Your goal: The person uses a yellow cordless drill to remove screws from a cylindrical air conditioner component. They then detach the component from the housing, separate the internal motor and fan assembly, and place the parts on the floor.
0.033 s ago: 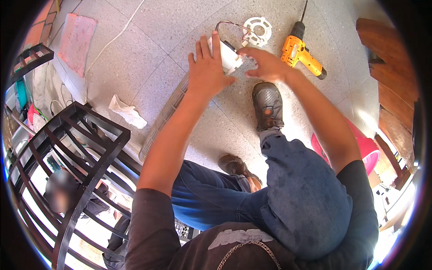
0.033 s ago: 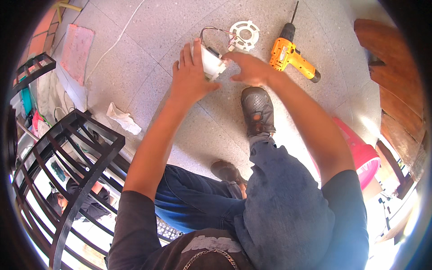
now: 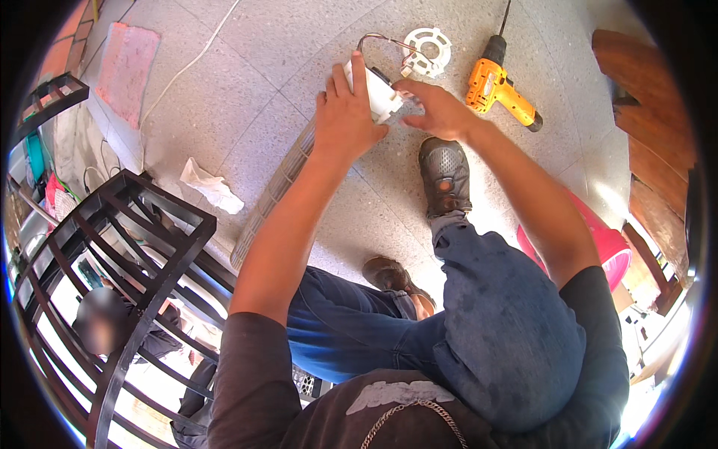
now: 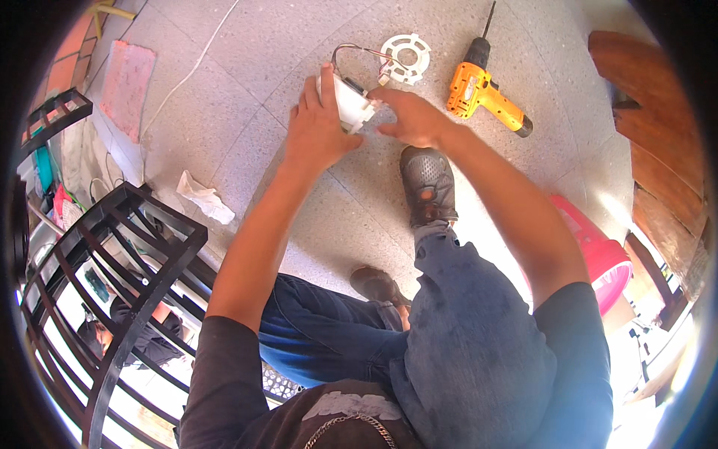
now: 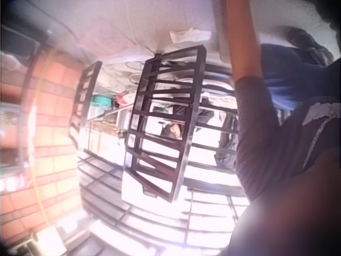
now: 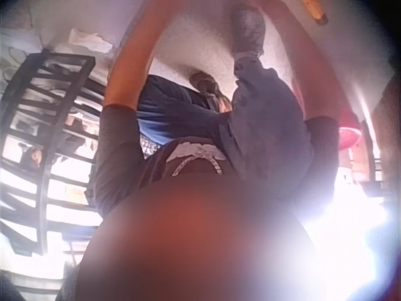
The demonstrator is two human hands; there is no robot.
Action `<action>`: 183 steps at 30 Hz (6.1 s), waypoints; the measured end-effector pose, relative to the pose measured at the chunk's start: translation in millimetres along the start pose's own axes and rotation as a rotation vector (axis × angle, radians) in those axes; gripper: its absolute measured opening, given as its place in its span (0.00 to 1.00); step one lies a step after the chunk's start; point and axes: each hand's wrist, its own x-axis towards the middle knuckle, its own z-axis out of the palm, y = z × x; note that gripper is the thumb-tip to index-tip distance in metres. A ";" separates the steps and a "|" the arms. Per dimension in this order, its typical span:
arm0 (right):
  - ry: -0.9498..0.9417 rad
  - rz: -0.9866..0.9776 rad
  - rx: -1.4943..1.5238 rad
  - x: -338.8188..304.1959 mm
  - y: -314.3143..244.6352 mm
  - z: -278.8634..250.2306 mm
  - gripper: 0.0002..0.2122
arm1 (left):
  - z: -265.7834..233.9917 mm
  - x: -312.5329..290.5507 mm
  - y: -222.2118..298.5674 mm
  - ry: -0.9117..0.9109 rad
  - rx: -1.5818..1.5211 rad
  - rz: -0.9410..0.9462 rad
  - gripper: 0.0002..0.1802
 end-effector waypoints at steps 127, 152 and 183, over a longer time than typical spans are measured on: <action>0.043 -0.074 0.928 -103.7 -64.7 -10.1 0.33 | -19.8 -37.9 -28.5 -0.469 -1.467 -0.138 0.64; -0.147 0.000 0.364 -43.6 -105.6 -60.5 0.42 | -37.6 -53.2 -4.5 -0.086 -1.118 -0.128 0.60; 0.257 0.540 -0.550 -69.7 103.1 -100.3 0.33 | 11.2 -34.6 -76.9 -0.327 -0.622 -0.211 0.67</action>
